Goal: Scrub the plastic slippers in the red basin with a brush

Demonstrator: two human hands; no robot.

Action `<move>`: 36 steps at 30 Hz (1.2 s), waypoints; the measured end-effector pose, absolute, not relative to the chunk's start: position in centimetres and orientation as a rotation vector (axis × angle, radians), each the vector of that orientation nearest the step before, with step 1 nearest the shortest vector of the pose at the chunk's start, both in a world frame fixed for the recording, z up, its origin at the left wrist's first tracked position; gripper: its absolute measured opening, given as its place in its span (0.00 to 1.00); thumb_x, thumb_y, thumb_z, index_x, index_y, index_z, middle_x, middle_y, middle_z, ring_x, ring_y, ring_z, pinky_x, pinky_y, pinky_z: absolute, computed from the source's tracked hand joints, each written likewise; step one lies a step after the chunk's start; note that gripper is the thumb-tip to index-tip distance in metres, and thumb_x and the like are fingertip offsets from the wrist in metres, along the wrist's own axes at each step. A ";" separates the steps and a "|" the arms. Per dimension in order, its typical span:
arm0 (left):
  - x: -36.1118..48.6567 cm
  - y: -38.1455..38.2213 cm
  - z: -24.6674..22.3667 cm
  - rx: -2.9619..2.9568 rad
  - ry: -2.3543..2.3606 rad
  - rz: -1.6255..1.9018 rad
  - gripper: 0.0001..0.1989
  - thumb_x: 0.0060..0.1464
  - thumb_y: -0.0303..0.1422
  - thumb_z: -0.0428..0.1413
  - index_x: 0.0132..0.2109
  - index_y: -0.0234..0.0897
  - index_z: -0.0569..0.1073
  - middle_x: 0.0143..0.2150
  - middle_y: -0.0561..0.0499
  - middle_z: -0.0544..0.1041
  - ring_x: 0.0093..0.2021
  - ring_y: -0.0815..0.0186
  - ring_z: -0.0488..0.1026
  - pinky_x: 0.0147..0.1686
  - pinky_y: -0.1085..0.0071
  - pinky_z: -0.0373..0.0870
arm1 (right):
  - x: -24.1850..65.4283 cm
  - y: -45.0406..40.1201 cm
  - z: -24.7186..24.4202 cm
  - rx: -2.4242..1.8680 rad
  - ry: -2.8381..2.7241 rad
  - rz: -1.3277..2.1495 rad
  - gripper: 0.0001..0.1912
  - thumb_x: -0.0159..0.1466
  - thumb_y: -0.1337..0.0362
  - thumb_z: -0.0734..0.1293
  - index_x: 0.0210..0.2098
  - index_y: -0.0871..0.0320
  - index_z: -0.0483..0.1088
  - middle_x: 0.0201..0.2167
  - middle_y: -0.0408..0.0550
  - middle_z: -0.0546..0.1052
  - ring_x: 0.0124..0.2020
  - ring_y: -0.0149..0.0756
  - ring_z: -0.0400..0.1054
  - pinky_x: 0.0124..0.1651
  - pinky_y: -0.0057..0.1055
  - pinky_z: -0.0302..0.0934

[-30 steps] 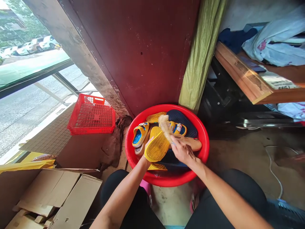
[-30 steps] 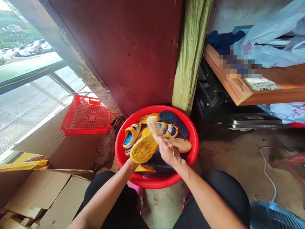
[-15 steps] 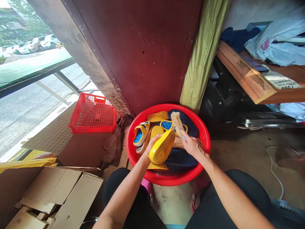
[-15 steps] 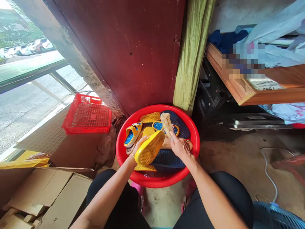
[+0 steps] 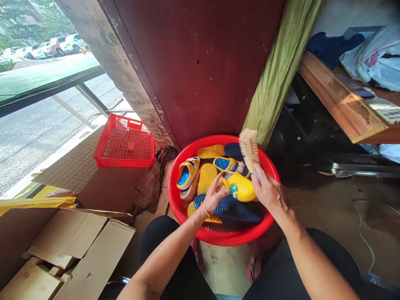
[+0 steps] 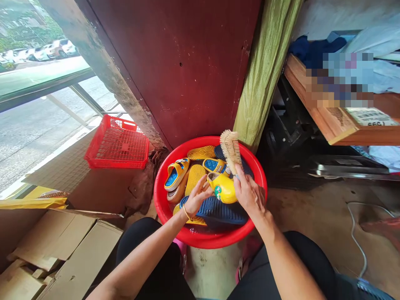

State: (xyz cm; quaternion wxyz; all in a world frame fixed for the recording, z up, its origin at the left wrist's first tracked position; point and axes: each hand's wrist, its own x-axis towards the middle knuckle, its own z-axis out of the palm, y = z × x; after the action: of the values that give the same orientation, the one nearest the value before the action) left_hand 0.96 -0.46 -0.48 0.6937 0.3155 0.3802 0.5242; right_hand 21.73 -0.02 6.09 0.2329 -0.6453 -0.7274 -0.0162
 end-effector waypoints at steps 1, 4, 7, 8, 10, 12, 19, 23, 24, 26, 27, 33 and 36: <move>0.6 0.0 -0.7 0.725 0.858 1.177 0.40 0.42 0.33 0.69 0.64 0.44 0.68 0.64 0.43 0.70 0.64 0.49 0.65 0.56 0.58 0.70 | 21.6 -0.4 6.3 -1.780 -2.004 -0.110 0.29 0.71 0.59 0.56 0.71 0.56 0.57 0.45 0.56 0.81 0.37 0.42 0.77 0.36 0.30 0.68; -1.3 2.4 -1.6 0.946 1.068 1.167 0.27 0.48 0.36 0.65 0.57 0.38 0.74 0.58 0.41 0.75 0.59 0.51 0.71 0.57 0.56 0.69 | 20.1 -1.7 6.4 -1.715 -2.130 -0.167 0.28 0.72 0.59 0.56 0.71 0.52 0.57 0.43 0.54 0.80 0.33 0.38 0.75 0.31 0.28 0.65; -3.7 4.8 -2.9 1.292 1.584 1.109 0.20 0.52 0.34 0.61 0.53 0.35 0.76 0.55 0.40 0.76 0.57 0.51 0.72 0.61 0.52 0.65 | 18.2 -2.9 5.7 -1.668 -2.340 -0.083 0.28 0.72 0.59 0.57 0.71 0.47 0.55 0.42 0.51 0.79 0.30 0.35 0.73 0.28 0.28 0.62; -4.3 5.2 -3.3 1.383 1.743 1.035 0.22 0.53 0.33 0.60 0.55 0.35 0.74 0.57 0.39 0.75 0.59 0.50 0.70 0.62 0.51 0.62 | 17.6 -3.2 5.4 -1.676 -2.411 -0.052 0.29 0.72 0.57 0.58 0.72 0.46 0.53 0.42 0.51 0.78 0.30 0.35 0.73 0.27 0.28 0.61; -5.0 5.6 -4.2 1.568 1.902 0.847 0.29 0.53 0.33 0.60 0.61 0.34 0.69 0.63 0.36 0.69 0.65 0.49 0.64 0.65 0.52 0.58 | 16.7 -3.4 4.7 -1.714 -2.534 -0.014 0.32 0.71 0.53 0.60 0.72 0.45 0.50 0.41 0.51 0.77 0.30 0.36 0.72 0.27 0.28 0.60; -4.8 5.4 -5.1 1.707 1.959 0.649 0.39 0.50 0.36 0.63 0.67 0.33 0.61 0.70 0.32 0.59 0.71 0.46 0.55 0.67 0.52 0.54 | 16.4 -3.1 4.0 -1.795 -2.603 -0.007 0.36 0.70 0.52 0.63 0.73 0.45 0.48 0.41 0.52 0.75 0.31 0.37 0.72 0.29 0.29 0.61; -3.2 4.7 -7.1 1.751 2.071 0.286 0.55 0.44 0.35 0.66 0.73 0.31 0.46 0.74 0.24 0.38 0.73 0.36 0.46 0.67 0.43 0.48 | 19.5 0.4 1.7 -2.095 -2.484 -0.010 0.43 0.67 0.56 0.67 0.74 0.48 0.41 0.44 0.55 0.73 0.36 0.40 0.73 0.35 0.32 0.62; -4.1 5.0 -7.1 1.694 1.966 0.482 0.53 0.43 0.33 0.63 0.73 0.31 0.46 0.74 0.27 0.44 0.73 0.39 0.45 0.68 0.47 0.48 | 21.9 1.8 0.4 -2.120 -2.421 0.022 0.45 0.66 0.54 0.67 0.74 0.51 0.40 0.46 0.57 0.73 0.39 0.44 0.73 0.38 0.33 0.63; -4.4 5.1 -7.1 1.687 1.939 0.557 0.53 0.42 0.33 0.63 0.72 0.33 0.47 0.74 0.29 0.46 0.74 0.40 0.45 0.68 0.47 0.47 | 22.1 1.9 0.1 -2.112 -2.424 0.041 0.46 0.67 0.54 0.67 0.75 0.52 0.38 0.46 0.57 0.73 0.39 0.44 0.73 0.38 0.34 0.63; -5.1 5.1 -7.2 1.675 1.894 0.698 0.53 0.41 0.33 0.63 0.72 0.36 0.49 0.74 0.33 0.49 0.74 0.42 0.45 0.69 0.48 0.46 | 22.0 2.0 -0.7 -2.112 -2.422 0.077 0.45 0.67 0.56 0.66 0.75 0.52 0.37 0.47 0.58 0.72 0.39 0.44 0.73 0.38 0.34 0.63; -5.3 5.1 -7.1 1.670 1.875 0.755 0.53 0.40 0.33 0.63 0.72 0.37 0.50 0.73 0.35 0.50 0.74 0.43 0.45 0.70 0.48 0.46 | 21.8 1.9 -1.0 -2.123 -2.410 0.100 0.45 0.67 0.57 0.66 0.75 0.52 0.37 0.48 0.58 0.72 0.39 0.43 0.73 0.38 0.34 0.63; -5.5 4.8 -6.5 1.760 1.751 0.962 0.51 0.41 0.29 0.61 0.72 0.35 0.50 0.73 0.36 0.50 0.74 0.45 0.44 0.70 0.48 0.47 | 21.2 1.9 -2.0 -2.112 -2.337 0.265 0.38 0.68 0.62 0.63 0.74 0.50 0.44 0.51 0.59 0.70 0.38 0.42 0.74 0.39 0.35 0.63; -5.0 4.4 -5.7 1.865 1.680 1.055 0.51 0.41 0.26 0.61 0.72 0.37 0.50 0.74 0.37 0.49 0.74 0.46 0.44 0.71 0.48 0.46 | 21.6 2.3 -2.2 -2.056 -2.312 0.351 0.37 0.68 0.63 0.63 0.73 0.52 0.46 0.51 0.58 0.71 0.40 0.43 0.74 0.42 0.35 0.64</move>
State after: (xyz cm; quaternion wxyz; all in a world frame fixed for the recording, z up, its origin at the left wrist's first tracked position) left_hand -5.05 4.40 -5.71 0.2077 0.6700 0.6036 0.3790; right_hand 21.60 2.27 -2.25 0.0138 -0.6601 -0.7425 0.1126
